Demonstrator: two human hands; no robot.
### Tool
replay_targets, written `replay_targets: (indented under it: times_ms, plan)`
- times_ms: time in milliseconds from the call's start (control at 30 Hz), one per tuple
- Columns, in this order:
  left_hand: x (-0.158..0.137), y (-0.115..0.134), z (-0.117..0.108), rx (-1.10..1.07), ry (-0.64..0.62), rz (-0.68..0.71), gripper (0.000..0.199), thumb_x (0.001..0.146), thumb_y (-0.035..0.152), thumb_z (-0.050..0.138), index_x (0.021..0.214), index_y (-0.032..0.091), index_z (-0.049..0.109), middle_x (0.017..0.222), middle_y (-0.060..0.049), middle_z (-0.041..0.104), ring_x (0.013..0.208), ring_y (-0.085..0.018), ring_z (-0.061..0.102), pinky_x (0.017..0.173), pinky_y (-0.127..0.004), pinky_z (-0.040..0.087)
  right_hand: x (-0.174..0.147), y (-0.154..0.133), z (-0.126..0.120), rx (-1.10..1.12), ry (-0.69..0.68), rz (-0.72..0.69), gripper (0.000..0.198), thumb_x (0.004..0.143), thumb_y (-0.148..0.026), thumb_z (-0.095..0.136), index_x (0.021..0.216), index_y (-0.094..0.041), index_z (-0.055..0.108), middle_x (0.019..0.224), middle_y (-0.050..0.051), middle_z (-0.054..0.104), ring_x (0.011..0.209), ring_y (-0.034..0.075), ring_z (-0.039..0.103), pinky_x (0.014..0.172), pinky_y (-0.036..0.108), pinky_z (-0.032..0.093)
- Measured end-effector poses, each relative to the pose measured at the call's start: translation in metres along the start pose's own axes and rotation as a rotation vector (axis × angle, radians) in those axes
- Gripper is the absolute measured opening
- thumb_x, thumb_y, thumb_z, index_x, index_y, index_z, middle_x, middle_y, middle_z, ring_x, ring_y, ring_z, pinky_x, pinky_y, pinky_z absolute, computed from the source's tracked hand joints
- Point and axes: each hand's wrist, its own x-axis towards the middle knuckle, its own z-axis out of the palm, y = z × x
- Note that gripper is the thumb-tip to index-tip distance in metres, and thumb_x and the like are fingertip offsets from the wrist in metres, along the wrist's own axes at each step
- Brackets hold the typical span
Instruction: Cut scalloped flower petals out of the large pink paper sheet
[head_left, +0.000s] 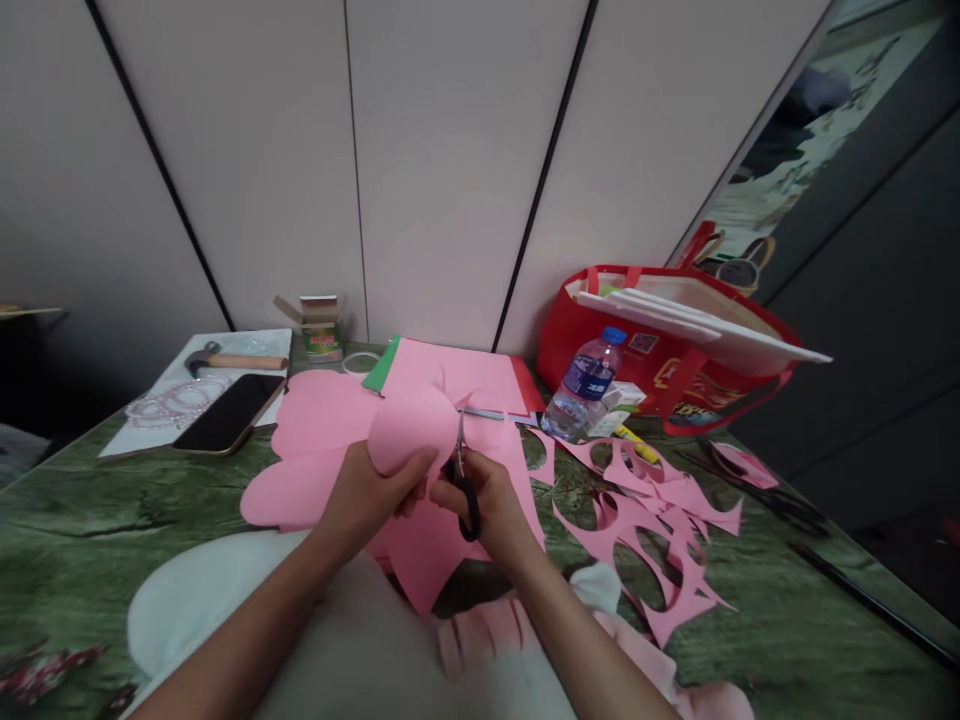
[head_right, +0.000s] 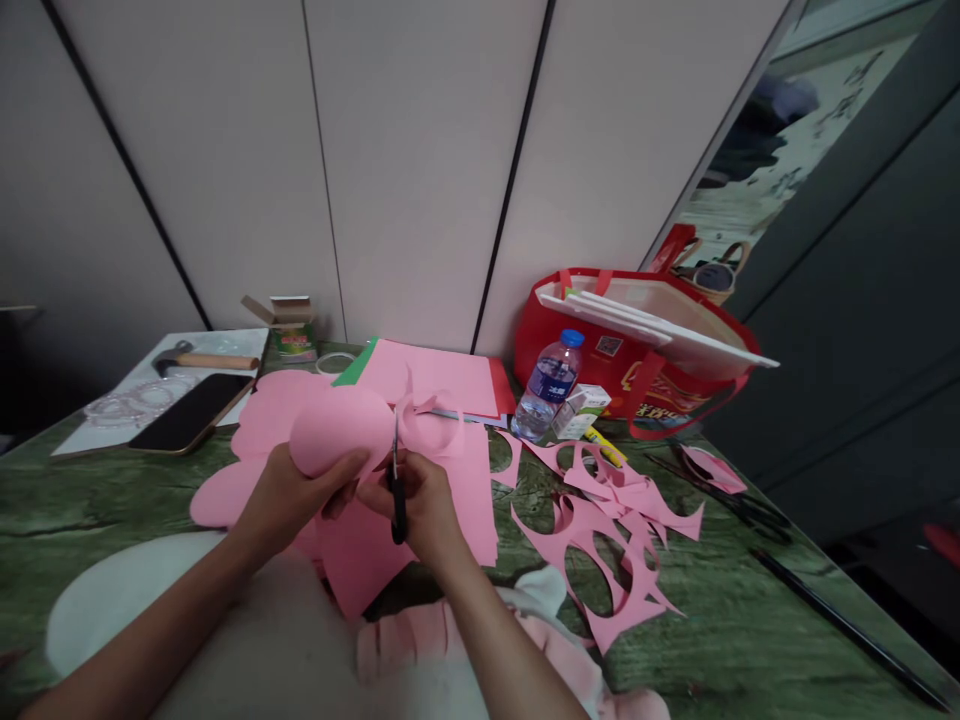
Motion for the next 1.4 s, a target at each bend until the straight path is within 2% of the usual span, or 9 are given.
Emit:
replay_targets:
  times_ms: [933,1400]
  plan:
    - [0.0049,-0.0054,0.0000,-0.021,-0.025,-0.037,0.039,0.070,0.035,0.058,0.038,0.015,0.048,0.032,0.002,0.046,0.031,-0.007,0.041,0.034,-0.018,0.033,0.0001,0.0043,-0.0039,-0.037,-0.014,0.014,0.025,0.059,-0.032,0.070,0.070,-0.018,0.052,0.051,-0.006,0.045,0.047,0.008,0.037,0.044,0.021,0.030]
    - [0.0036,-0.0023,-0.0010,-0.023,-0.005,-0.039,0.038,0.069,0.034,0.059,0.038,0.015,0.047,0.032,0.003,0.046,0.032,-0.007,0.041,0.034,-0.019,0.033,-0.0014,-0.0022,0.0002,-0.026,0.005,0.068,0.026,0.057,-0.035,0.072,0.064,-0.017,0.053,0.050,-0.005,0.049,0.044,0.009,0.046,0.044,0.022,0.036]
